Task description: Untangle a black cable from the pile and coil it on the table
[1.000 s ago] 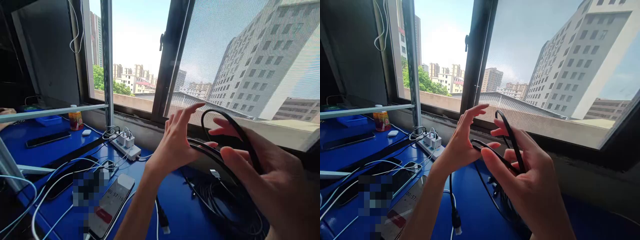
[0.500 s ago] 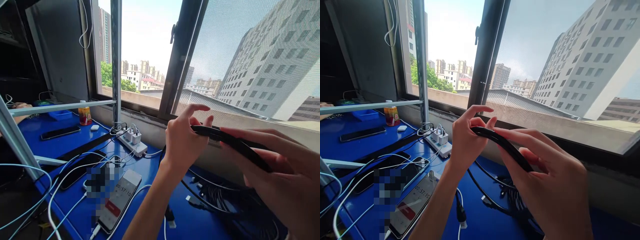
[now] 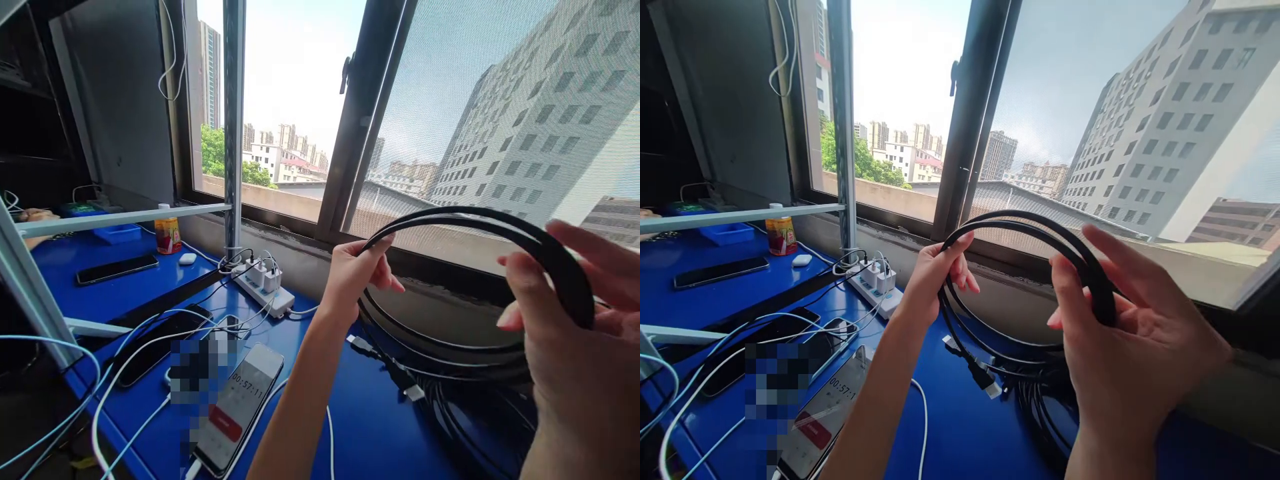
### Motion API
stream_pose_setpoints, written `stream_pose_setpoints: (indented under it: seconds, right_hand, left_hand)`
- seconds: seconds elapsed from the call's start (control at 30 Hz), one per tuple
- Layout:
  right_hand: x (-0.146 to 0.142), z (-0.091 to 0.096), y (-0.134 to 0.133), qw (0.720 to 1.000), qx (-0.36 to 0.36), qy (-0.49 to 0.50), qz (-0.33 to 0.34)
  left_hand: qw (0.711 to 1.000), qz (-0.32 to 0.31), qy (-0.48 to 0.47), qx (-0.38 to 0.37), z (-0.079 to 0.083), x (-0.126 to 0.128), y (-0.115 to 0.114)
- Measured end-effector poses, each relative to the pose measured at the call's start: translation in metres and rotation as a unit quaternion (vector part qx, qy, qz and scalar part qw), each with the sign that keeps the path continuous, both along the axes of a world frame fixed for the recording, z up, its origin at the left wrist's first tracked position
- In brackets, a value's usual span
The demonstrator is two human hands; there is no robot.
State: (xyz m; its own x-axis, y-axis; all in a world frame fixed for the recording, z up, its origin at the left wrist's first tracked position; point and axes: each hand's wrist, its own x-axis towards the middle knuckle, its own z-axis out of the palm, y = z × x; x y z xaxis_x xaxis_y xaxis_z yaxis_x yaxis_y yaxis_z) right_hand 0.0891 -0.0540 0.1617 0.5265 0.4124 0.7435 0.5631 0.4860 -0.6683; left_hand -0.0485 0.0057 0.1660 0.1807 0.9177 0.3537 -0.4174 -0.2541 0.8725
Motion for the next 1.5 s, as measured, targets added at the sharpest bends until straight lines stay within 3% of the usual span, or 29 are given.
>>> stream_pose_setpoints:
  seconds: [0.17, 0.3, 0.37, 0.5, 0.7, 0.8, 0.87, 1.07, 1.23, 1.33, 1.4, 1.5]
  right_hand:
    - [0.002, -0.002, 0.018, 0.985, -0.104, -0.137, 0.007]
    - [0.001, -0.002, 0.017, 0.991, -0.091, -0.096, 0.034]
    - [-0.007, 0.000, 0.011, 0.991, -0.090, -0.060, 0.083]
    - [-0.016, 0.000, 0.000, 0.977, -0.091, 0.015, 0.192]
    - [0.004, -0.002, 0.001, 0.934, -0.061, 0.005, 0.353]
    - [0.011, 0.000, 0.004, 0.918, -0.023, 0.052, 0.393]
    - [0.012, 0.002, 0.004, 0.925, -0.021, 0.088, 0.369]
    - [0.008, 0.009, -0.003, 0.961, -0.016, 0.206, 0.184]
    - [0.005, 0.020, -0.023, 0.955, 0.075, 0.264, 0.114]
    - [-0.003, 0.024, -0.034, 0.945, 0.108, 0.286, 0.118]
    - [-0.012, 0.024, -0.036, 0.950, 0.122, 0.270, 0.097]
    - [-0.025, 0.019, -0.034, 0.964, 0.123, 0.229, 0.053]
  left_hand:
    - [0.985, 0.166, 0.048, 0.022, 0.005, -0.011, -0.011]
    - [0.936, 0.313, 0.120, 0.108, 0.008, -0.015, -0.019]
    - [0.943, 0.293, 0.111, 0.110, 0.009, -0.014, -0.022]
    - [0.979, 0.192, 0.038, 0.065, 0.011, -0.009, -0.023]
    - [0.992, 0.127, 0.001, 0.017, 0.012, -0.003, -0.021]
    - [0.997, 0.074, 0.025, -0.019, 0.010, 0.001, -0.016]
    - [0.998, 0.044, 0.040, -0.034, 0.007, 0.005, -0.010]
    - [0.995, -0.035, 0.083, -0.041, -0.004, 0.025, 0.002]
    - [0.982, 0.036, 0.184, -0.038, -0.007, 0.041, -0.003]
    - [0.968, -0.038, 0.240, -0.057, -0.012, 0.049, -0.003]
    - [0.962, -0.098, 0.241, -0.080, -0.018, 0.056, -0.003]
    - [0.960, -0.131, 0.231, -0.083, -0.026, 0.065, -0.004]
